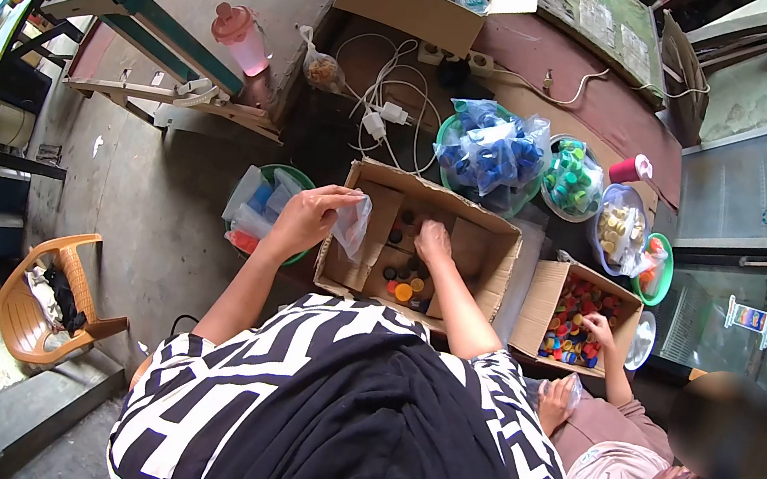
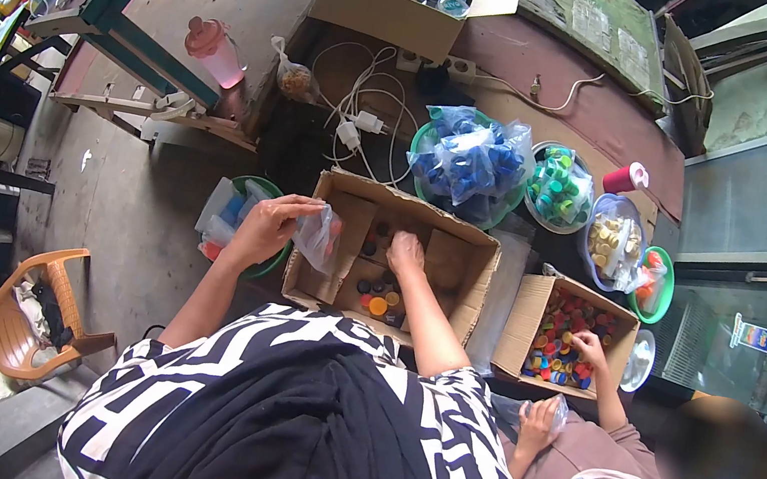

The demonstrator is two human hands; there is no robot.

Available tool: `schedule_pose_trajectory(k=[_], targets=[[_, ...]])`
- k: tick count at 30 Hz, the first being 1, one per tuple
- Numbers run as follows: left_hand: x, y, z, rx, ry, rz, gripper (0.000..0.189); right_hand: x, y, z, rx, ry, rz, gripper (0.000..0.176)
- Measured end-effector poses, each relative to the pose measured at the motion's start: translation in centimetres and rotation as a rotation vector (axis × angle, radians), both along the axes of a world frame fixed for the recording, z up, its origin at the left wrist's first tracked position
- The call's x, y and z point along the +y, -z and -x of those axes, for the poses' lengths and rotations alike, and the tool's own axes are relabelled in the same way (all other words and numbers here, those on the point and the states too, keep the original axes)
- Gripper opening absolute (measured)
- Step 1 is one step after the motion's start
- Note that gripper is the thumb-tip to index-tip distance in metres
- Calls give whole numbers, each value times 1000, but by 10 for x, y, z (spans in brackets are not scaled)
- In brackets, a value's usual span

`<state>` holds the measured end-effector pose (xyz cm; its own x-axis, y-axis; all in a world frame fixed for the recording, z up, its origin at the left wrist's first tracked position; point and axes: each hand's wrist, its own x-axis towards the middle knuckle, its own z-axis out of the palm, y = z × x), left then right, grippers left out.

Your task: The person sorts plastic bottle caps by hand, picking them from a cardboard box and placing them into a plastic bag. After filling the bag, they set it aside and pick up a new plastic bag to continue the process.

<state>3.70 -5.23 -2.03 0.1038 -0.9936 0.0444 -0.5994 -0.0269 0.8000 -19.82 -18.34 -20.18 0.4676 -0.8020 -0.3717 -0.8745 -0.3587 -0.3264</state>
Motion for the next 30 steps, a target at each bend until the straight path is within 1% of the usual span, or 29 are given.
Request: schedule_pose_trajectory(k=[2,3,5,6,7,9,10,11,13,15,17,19,20,21,23,24,26,27,28,30], targets=[[-2,1,0,-12,-12,7,45,3,-1,-5,-97,-62,58,21],[-2,0,1,-15,-5,9,45,6,2,-7,-100,-56,60,21],[-5,-3,3,-17,-2,20,45,10,6,-9,-201,-225,57,28],[-6,-2,4,-14,0,15,45,15,5,-12,-198,-271,143,25],[-7,-2,5,-18,13,17,45,13,4,-14,-201,-259,146,25],[-6,-1,8,-16,19,21,45,14,2,-15,125,-244,56,21],[-6,-1,10,-19,29,21,45,10,14,-7,82,-220,134,19],[-4,-1,11,-8,23,15,45,5,27,-3,157,-165,86,18],[-3,-2,7,-9,20,3,46,-2,2,9,40,42,39,17],[0,1,7,-24,16,6,46,-2,-22,26,-125,199,69,19],[0,1,8,-16,27,7,45,-1,-20,37,-82,188,104,17],[-2,1,10,-1,40,16,45,3,-15,44,-26,128,68,15],[-3,0,13,-1,50,16,45,7,-10,45,-49,53,143,14],[-4,-4,15,3,57,23,45,10,-12,43,-50,61,144,14],[-7,-8,20,0,67,37,46,14,-16,34,64,-39,159,15],[-7,-10,21,0,73,32,46,18,-17,30,80,-72,210,17],[-9,-14,25,-8,81,33,46,16,6,27,90,-51,227,17],[-8,-15,26,-23,88,45,46,17,8,23,104,-35,235,17],[-6,-15,27,-38,95,56,47,19,11,20,97,-33,235,17],[-2,-14,26,-31,95,53,46,18,11,16,-97,-49,358,15]])
